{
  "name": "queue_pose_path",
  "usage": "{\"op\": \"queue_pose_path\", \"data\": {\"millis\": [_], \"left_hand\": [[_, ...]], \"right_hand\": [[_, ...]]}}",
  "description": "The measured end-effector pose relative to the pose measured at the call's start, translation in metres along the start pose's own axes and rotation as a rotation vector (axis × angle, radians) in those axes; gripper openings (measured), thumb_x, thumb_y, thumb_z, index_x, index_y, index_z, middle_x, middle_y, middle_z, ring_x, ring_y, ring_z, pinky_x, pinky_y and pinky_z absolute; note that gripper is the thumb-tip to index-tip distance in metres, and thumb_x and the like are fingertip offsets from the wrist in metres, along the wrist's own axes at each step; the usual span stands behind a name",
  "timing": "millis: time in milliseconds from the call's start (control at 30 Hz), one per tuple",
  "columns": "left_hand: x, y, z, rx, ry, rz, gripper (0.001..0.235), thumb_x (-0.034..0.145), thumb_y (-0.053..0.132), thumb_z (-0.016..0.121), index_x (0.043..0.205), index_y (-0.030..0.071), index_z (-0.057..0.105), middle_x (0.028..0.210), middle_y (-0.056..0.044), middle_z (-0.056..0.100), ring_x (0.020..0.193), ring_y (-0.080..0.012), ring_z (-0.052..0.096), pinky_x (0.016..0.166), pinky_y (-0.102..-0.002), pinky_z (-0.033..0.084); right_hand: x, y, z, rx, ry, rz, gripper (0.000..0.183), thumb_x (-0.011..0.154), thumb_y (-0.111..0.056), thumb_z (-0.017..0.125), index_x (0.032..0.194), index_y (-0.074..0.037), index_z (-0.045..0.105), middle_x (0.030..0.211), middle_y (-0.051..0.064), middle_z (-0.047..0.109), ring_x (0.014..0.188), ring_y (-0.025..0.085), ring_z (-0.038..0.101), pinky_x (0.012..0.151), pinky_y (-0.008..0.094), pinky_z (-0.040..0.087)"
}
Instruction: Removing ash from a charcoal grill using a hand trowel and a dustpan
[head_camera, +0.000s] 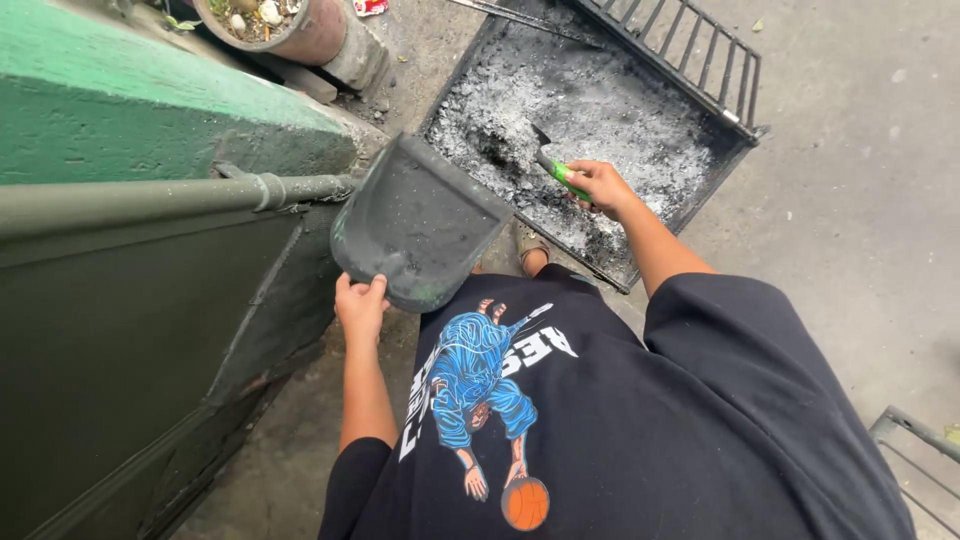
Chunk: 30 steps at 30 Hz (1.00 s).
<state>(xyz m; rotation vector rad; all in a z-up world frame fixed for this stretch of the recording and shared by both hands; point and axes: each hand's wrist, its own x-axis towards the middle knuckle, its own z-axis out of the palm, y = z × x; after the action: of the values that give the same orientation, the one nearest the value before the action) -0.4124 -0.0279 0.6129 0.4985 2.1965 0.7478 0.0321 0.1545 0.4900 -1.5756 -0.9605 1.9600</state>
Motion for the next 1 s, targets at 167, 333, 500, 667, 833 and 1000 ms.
{"op": "queue_pose_path", "data": {"millis": [167, 333, 500, 667, 833, 1000], "left_hand": [[0.02, 0.022, 0.043, 0.077, -0.07, 0.05, 0.08, 0.083, 0.021, 0.082, 0.147, -0.009, 0.045, 0.102, -0.024, 0.069, 0.068, -0.0328, 0.075, 0.061, -0.04, 0.068], [0.028, 0.036, 0.078, 0.122, -0.125, 0.114, 0.08, 0.081, 0.026, 0.082, 0.144, -0.009, 0.048, 0.092, -0.019, 0.073, 0.056, -0.0267, 0.073, 0.052, -0.037, 0.066], [0.015, 0.059, 0.093, 0.019, -0.168, 0.051, 0.08, 0.081, 0.022, 0.08, 0.144, -0.014, 0.046, 0.099, -0.026, 0.068, 0.066, -0.0348, 0.075, 0.058, -0.042, 0.067], [0.019, 0.05, 0.086, -0.043, -0.153, 0.015, 0.078, 0.082, 0.02, 0.079, 0.143, -0.015, 0.046, 0.098, -0.028, 0.066, 0.069, -0.0399, 0.074, 0.061, -0.045, 0.067], [0.021, 0.045, 0.072, -0.08, -0.112, -0.002, 0.08, 0.081, 0.019, 0.081, 0.144, -0.014, 0.045, 0.102, -0.03, 0.064, 0.074, -0.0429, 0.074, 0.063, -0.047, 0.067], [0.02, 0.039, 0.056, -0.119, -0.067, -0.017, 0.08, 0.082, 0.018, 0.081, 0.144, -0.016, 0.043, 0.104, -0.033, 0.062, 0.076, -0.0449, 0.073, 0.067, -0.05, 0.066]], "right_hand": [[-0.052, -0.05, -0.003, -0.062, 0.042, -0.03, 0.036, 0.101, -0.02, 0.065, 0.133, -0.004, 0.06, 0.071, 0.014, 0.064, 0.04, 0.014, 0.051, 0.028, 0.024, 0.031], [-0.089, -0.081, 0.024, -0.197, 0.084, -0.077, 0.036, 0.101, -0.015, 0.066, 0.132, 0.001, 0.061, 0.07, 0.013, 0.065, 0.039, 0.013, 0.053, 0.028, 0.022, 0.035], [-0.08, -0.045, 0.071, -1.006, 0.266, -0.44, 0.039, 0.101, -0.04, 0.064, 0.138, -0.029, 0.063, 0.101, 0.011, 0.069, 0.087, 0.037, 0.071, 0.077, 0.049, 0.056], [-0.098, -0.057, 0.092, -1.231, 0.402, -0.644, 0.039, 0.102, -0.039, 0.061, 0.14, -0.038, 0.057, 0.104, 0.003, 0.061, 0.077, 0.032, 0.071, 0.069, 0.047, 0.06], [-0.071, -0.07, 0.059, -0.936, 0.391, -0.613, 0.031, 0.103, -0.038, 0.066, 0.133, -0.032, 0.068, 0.102, 0.004, 0.067, 0.089, 0.032, 0.072, 0.077, 0.043, 0.059], [-0.013, -0.063, 0.018, -0.657, 0.587, -0.436, 0.035, 0.099, -0.026, 0.072, 0.133, -0.018, 0.07, 0.106, 0.019, 0.075, 0.102, 0.041, 0.07, 0.087, 0.049, 0.055]]}}
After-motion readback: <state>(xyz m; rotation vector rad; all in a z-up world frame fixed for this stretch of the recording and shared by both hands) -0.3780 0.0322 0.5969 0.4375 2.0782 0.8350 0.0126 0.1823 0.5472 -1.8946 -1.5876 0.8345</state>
